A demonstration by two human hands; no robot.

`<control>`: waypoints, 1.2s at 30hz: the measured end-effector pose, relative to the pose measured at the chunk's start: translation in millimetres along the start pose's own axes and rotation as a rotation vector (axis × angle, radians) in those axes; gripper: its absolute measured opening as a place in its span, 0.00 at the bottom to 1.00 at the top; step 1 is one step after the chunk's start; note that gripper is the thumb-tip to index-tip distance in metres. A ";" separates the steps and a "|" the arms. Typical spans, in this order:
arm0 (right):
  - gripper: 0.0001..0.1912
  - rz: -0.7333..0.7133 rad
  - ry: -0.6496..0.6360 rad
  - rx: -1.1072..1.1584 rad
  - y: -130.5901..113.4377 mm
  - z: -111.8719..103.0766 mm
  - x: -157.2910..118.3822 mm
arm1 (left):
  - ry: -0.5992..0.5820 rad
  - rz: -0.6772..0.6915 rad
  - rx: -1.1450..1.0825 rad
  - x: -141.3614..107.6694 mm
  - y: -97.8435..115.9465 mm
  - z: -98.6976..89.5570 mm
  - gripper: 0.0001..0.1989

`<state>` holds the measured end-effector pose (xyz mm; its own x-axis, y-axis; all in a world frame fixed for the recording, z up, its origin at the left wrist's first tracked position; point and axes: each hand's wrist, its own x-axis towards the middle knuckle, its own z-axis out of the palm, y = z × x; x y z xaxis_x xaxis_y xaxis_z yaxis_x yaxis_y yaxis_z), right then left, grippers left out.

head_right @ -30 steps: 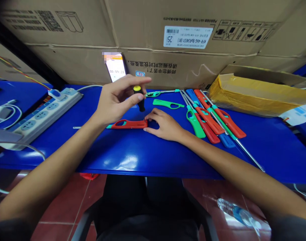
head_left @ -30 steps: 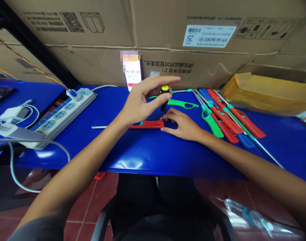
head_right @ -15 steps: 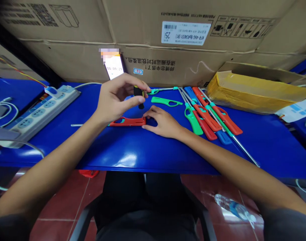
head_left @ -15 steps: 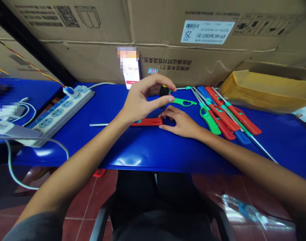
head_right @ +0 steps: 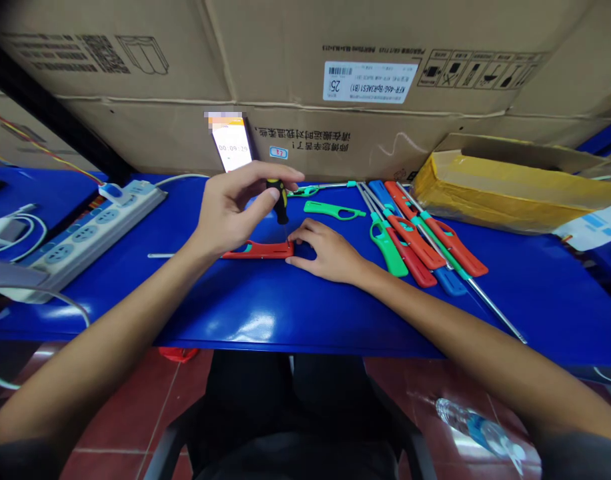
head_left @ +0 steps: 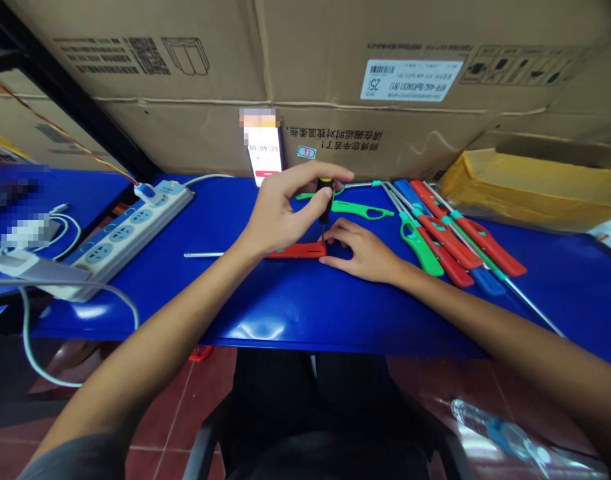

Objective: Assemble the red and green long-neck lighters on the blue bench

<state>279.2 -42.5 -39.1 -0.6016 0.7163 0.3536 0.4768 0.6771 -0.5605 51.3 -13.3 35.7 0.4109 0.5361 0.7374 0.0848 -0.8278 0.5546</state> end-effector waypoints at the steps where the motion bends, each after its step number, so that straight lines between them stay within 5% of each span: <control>1: 0.14 -0.002 0.005 0.000 0.0 0.1 0.1 | 0.006 0.000 0.012 0.3 0.3 1.0 0.19; 11: 0.14 -0.004 -0.002 0.018 0.5 -1.4 0.1 | -0.032 -0.033 -0.074 0.2 4.2 -0.7 0.22; 16: 0.14 0.001 0.003 0.009 1.1 -0.5 -0.3 | 0.045 0.002 0.003 0.3 2.6 -2.8 0.17; 22: 0.14 -0.003 0.016 0.022 2.0 0.6 -0.7 | -0.028 -0.044 -0.044 0.2 4.7 -1.2 0.21; 27: 0.14 -0.008 0.008 0.026 1.6 -1.0 -0.3 | 0.061 -0.023 0.029 2.3 2.7 -3.2 0.19; 33: 0.14 0.009 -0.005 0.029 1.1 -2.0 0.1 | -0.075 -0.058 -0.088 2.4 7.1 -10.4 0.19; 36: 0.14 0.006 0.002 0.033 1.2 -1.7 0.1 | -0.040 -0.022 -0.014 3.1 4.6 -9.2 0.18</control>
<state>280.8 -41.3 -38.5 -0.5976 0.7208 0.3512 0.4588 0.6667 -0.5874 44.7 -13.9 44.1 0.4445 0.5474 0.7091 0.0818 -0.8131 0.5764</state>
